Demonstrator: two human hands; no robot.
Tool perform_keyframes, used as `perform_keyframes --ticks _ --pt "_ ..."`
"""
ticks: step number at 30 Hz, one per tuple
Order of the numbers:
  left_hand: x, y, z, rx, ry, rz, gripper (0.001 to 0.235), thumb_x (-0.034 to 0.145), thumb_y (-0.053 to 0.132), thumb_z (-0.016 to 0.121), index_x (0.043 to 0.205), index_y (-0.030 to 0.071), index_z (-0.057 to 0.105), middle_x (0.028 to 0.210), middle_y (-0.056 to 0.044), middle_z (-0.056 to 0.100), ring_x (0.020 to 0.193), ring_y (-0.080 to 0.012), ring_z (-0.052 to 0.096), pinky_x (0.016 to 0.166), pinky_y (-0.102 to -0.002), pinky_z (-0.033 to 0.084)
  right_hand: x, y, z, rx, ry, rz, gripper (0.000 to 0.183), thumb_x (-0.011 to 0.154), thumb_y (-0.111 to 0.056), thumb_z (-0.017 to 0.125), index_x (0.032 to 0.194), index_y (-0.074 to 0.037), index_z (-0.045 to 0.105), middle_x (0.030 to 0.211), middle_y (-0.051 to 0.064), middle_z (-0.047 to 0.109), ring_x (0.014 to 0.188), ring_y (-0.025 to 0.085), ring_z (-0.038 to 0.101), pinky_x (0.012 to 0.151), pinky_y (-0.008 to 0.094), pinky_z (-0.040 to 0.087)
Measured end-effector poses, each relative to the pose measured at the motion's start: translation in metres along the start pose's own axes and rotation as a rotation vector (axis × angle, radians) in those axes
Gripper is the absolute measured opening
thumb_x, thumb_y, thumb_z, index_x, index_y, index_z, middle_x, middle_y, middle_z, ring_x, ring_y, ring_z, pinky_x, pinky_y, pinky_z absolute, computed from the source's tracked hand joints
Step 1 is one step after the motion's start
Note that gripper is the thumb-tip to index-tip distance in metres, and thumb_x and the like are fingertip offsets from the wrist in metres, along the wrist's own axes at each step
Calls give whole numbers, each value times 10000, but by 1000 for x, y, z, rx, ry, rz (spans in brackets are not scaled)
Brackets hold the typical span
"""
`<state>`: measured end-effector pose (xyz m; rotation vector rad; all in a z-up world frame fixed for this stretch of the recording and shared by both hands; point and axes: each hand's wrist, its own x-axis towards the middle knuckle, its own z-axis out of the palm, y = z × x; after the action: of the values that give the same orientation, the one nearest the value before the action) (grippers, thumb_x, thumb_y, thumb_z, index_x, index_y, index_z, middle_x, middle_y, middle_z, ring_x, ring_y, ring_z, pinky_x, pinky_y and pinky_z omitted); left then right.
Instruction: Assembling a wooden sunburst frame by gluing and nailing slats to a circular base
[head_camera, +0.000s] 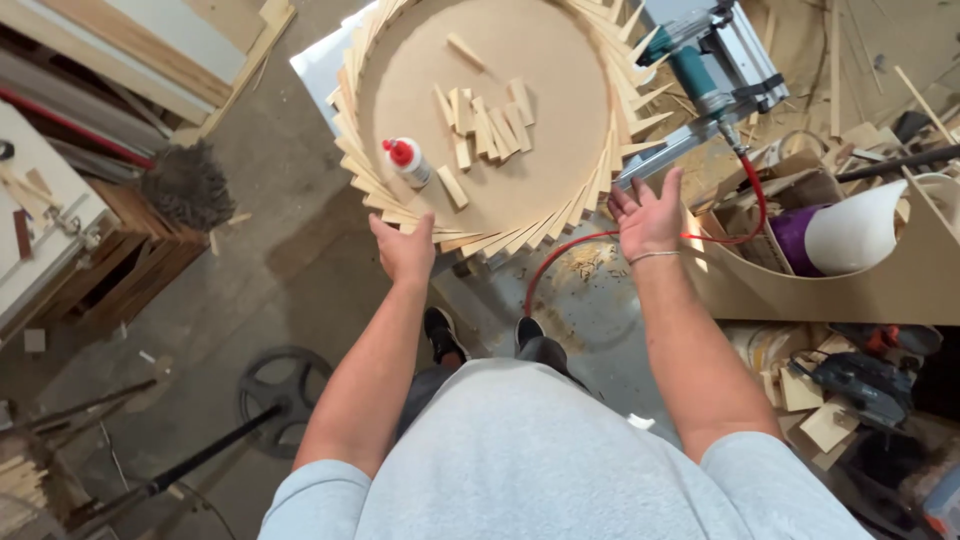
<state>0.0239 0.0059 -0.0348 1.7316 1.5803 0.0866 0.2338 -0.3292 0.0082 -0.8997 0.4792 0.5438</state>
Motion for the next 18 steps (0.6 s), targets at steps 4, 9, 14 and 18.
perform_keyframes --ticks 4,9,14,18 --pt "-2 5 0 22 29 20 1108 681 602 881 1570 322 283 1376 -102 657 1252 -325 646 1065 -463 505 -25 -8 17 -156 32 -54 1200 842 -938 425 1634 -69 187 1555 375 383 1489 452 380 1255 474 185" --pt "-3 17 -12 39 -8 28 1053 746 514 858 1580 266 265 1406 -158 628 1312 -357 597 1109 -481 471 -34 4 11 -387 183 -215 301 917 -386 613 1156 -221 688 1146 -28 683 891 163 632 710 269 548" --pt "-14 48 -46 46 -68 102 1009 776 441 839 1577 188 280 1436 -215 594 1338 -396 566 1137 -510 438 -12 17 -37 -413 -70 -157 348 997 -192 476 1286 -154 667 1273 -10 695 1024 171 650 814 313 515" --pt "-14 61 -61 99 -151 152 1030 787 504 859 1590 193 293 1453 -188 587 1360 -363 548 1142 -487 436 3 23 -52 -432 -55 -188 313 939 -118 489 1154 -98 715 1148 24 720 944 170 669 743 289 536"
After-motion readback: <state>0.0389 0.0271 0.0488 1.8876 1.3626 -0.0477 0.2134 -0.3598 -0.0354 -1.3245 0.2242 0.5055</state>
